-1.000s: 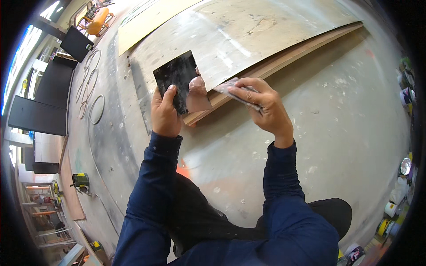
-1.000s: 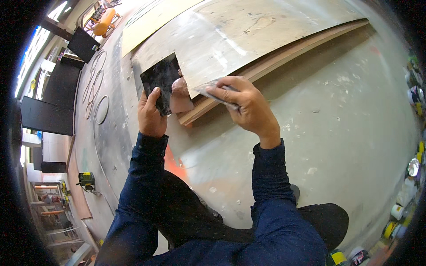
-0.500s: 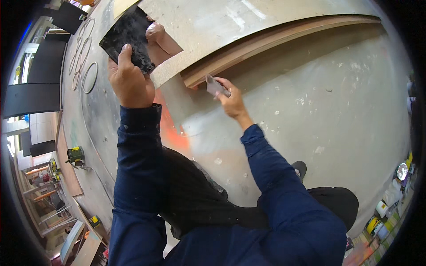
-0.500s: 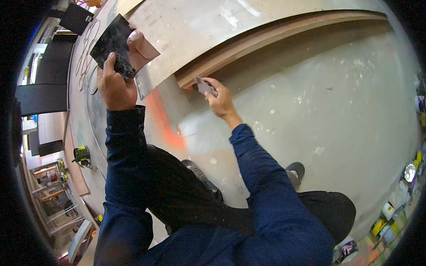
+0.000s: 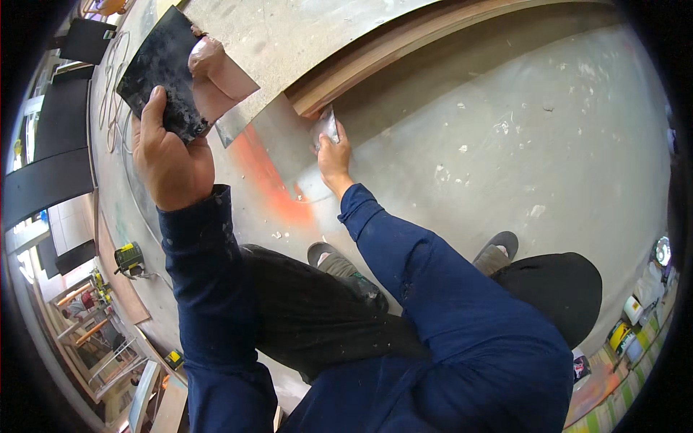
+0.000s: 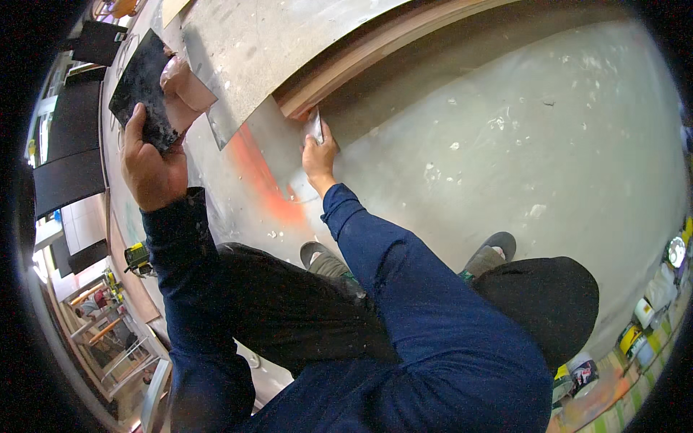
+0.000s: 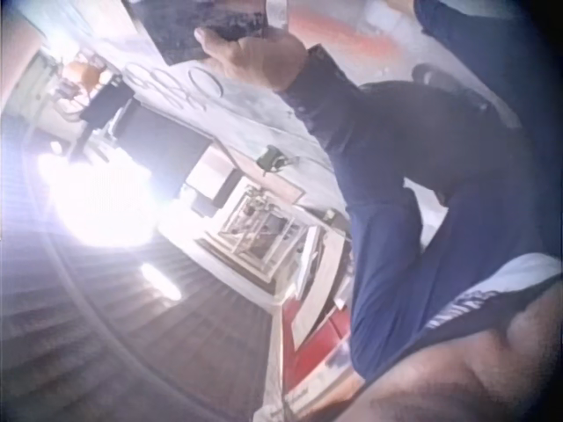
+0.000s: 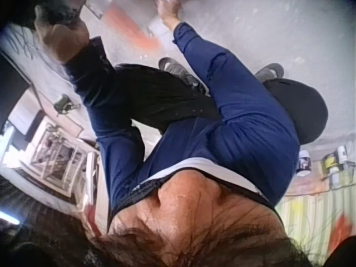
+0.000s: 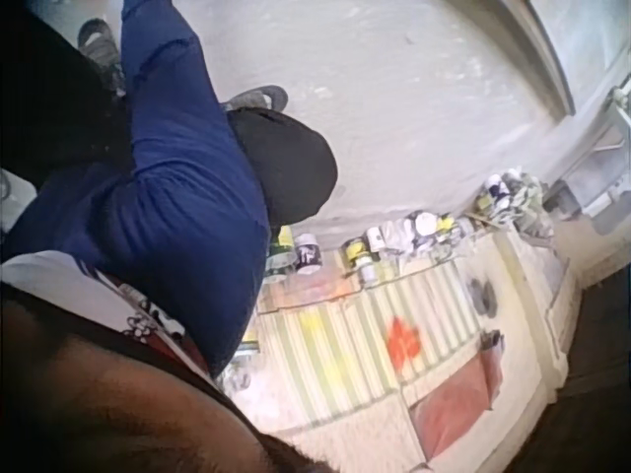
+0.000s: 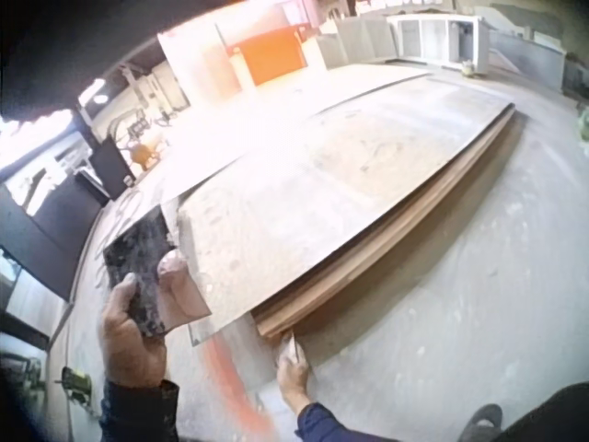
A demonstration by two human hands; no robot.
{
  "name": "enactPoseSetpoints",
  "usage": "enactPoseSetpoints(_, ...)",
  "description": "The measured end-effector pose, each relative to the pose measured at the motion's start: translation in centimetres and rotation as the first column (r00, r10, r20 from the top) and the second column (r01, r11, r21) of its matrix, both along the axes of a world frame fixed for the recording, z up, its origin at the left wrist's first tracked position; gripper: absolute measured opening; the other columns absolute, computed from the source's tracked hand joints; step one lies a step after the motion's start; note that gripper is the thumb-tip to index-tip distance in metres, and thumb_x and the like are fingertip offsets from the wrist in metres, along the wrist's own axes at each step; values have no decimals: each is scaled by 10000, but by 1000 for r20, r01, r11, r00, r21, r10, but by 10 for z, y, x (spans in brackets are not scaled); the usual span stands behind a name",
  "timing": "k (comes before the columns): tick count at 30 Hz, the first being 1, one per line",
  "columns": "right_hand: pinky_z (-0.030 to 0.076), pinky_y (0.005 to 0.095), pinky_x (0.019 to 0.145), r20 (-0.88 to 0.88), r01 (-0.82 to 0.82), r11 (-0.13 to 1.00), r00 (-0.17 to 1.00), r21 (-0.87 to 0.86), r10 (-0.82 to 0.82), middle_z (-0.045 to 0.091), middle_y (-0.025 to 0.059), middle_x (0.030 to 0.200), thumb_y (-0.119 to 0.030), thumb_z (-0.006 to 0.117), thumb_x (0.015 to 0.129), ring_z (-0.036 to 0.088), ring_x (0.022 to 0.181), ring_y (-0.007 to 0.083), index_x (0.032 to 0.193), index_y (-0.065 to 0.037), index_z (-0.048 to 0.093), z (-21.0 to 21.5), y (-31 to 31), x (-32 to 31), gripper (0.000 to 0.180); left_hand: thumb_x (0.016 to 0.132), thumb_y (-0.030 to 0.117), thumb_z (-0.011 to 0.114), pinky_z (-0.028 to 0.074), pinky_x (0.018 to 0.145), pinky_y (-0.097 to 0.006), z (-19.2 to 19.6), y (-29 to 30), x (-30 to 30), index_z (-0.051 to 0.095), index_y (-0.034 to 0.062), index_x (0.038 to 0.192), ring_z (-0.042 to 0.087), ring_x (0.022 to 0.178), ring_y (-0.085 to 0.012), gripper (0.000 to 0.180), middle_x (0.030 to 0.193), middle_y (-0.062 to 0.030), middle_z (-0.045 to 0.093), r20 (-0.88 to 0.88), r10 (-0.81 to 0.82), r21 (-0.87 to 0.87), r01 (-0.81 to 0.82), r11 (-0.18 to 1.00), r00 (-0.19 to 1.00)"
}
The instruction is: Applying wood filler putty to the edge of a wooden board using a small putty knife.
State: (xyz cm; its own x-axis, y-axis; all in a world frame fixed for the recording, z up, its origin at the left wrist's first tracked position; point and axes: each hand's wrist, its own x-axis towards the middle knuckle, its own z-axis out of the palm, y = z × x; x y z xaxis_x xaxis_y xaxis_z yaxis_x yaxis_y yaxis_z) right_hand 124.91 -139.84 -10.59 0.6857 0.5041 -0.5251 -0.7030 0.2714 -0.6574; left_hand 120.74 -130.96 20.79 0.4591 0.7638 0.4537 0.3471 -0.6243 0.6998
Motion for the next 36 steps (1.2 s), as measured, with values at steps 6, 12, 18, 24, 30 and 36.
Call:
enactPoseSetpoints(6,471,413,938,379,171,890,925,-422,1,592,224,1203,-1,514,849,584,1099,333,1359,18,486,11,62,-16,512,784,-149,702,602,864,-313,-4,10,-20,620,-43,1257,662,1055,-210,492,1175,-124,598,231,24,-312,51,949,973)
enactPoseSetpoints(12,496,414,897,276,133,943,960,-305,-46,575,182,1124,-8,492,856,591,1002,300,1288,-16,509,27,63,-47,432,785,-141,701,608,838,-302,-6,18,-25,622,-41,1258,662,1050,-215,490,1166,-132,599,56,27,-166,-18,986,998)
enactPoseSetpoints(18,469,398,981,134,230,935,970,-269,-200,574,176,1253,-25,495,873,582,1102,295,1352,0,510,5,31,-19,480,939,35,637,617,796,-342,-2,7,-9,639,-38,1208,681,1045,-244,279,1141,-125,639,558,171,-579,233,781,812)
enactPoseSetpoints(24,497,361,876,132,287,921,956,-262,-261,594,117,1118,2,488,849,588,937,223,1262,-2,535,22,73,-11,415,1042,151,522,576,940,-386,1,-3,1,594,-44,1290,666,1113,-265,324,1222,-172,655,437,238,-553,51,832,868)
enactPoseSetpoints(30,481,427,938,201,192,950,969,-246,-144,614,223,1196,-36,506,871,607,1065,348,1349,26,515,11,29,-13,482,1039,155,534,579,927,-383,0,-3,7,595,-55,1278,671,1104,-256,323,1220,-168,656,471,235,-584,101,805,851)
enactPoseSetpoints(36,443,463,1024,204,286,920,950,-266,-237,582,270,1297,-52,478,884,592,1148,413,1356,35,496,19,53,14,480,1043,156,532,574,944,-397,-1,2,3,597,-58,1260,670,1099,-256,312,1216,-172,655,468,202,-586,132,799,861)
